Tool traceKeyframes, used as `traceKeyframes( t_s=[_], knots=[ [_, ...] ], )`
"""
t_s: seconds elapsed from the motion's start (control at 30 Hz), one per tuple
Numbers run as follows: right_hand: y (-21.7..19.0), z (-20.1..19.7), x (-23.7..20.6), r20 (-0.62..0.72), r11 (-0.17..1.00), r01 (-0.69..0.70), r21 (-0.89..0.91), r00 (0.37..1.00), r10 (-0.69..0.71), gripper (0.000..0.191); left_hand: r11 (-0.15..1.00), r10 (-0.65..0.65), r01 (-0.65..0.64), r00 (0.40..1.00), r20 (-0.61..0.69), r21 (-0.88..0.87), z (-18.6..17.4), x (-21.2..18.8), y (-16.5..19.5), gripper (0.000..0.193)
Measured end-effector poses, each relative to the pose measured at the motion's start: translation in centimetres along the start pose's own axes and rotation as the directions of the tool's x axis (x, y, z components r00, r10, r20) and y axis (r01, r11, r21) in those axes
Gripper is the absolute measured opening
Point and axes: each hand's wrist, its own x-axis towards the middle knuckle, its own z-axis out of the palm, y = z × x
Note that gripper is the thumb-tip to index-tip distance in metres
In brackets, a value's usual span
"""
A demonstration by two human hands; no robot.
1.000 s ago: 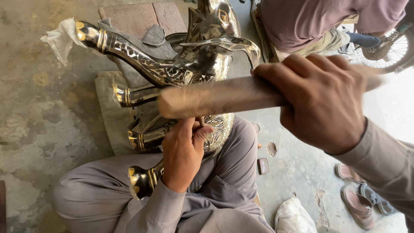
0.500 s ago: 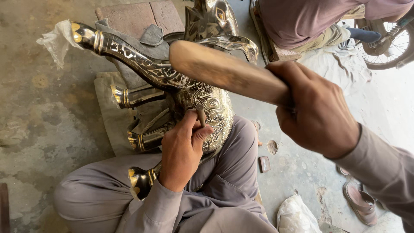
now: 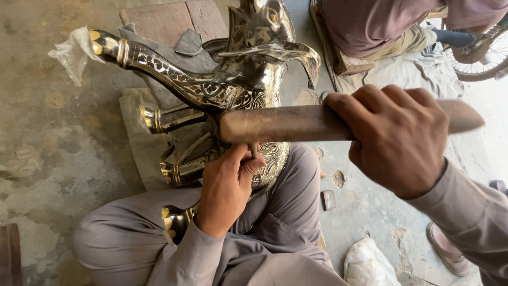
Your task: The person sits cross-legged on the floor holding a brass elephant figurine in their lap, positioning a punch against the engraved surface and striking it with a wooden mallet to emboss the decorative pattern. They reposition the punch repeatedly across different areas of the figurine's body and legs.
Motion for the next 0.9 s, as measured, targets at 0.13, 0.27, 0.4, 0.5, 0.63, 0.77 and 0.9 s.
traceKeyframes(
  t_s=[0.13,0.27,0.4,0.5,0.63,0.77,0.9],
  knots=[
    [-0.3,0.0,-0.2,0.005,0.909,-0.120,0.399,0.992,0.129,0.037,1.000,-0.017,0.017,1.000,0.004,0.019,0.1,0.0,-0.2,0.030],
    [-0.3,-0.4,0.0,-0.015,0.934,-0.131,0.332,0.989,0.144,0.035,0.994,0.043,-0.044,0.999,0.011,0.099,0.2,0.4,-0.3,0.030],
    [-0.1,-0.8,-0.2,0.102,0.994,-0.066,-0.084,0.992,0.074,0.026,0.998,0.026,-0.023,0.999,0.044,-0.050,-0.2,0.6,-0.1,0.027],
    [0.1,-0.6,-0.4,-0.005,0.896,-0.134,0.423,0.989,0.150,0.041,0.998,0.001,0.003,0.997,0.075,-0.058,-0.4,0.6,0.0,0.028],
    [0.4,0.1,-0.8,0.227,0.977,-0.190,0.099,0.960,0.164,0.036,1.000,-0.002,0.000,0.997,0.082,0.024,-0.2,0.8,0.2,0.034],
    [0.3,0.6,-1.3,0.131,0.945,-0.239,0.222,0.968,0.214,0.038,0.998,0.063,-0.063,0.994,0.087,-0.005,-0.4,1.0,0.1,0.029],
    [-0.1,0.4,-2.0,-0.021,0.986,-0.129,0.107,0.991,0.132,0.036,0.997,0.027,-0.019,0.992,0.126,-0.070,-0.9,0.7,0.2,0.025]
  ],
)
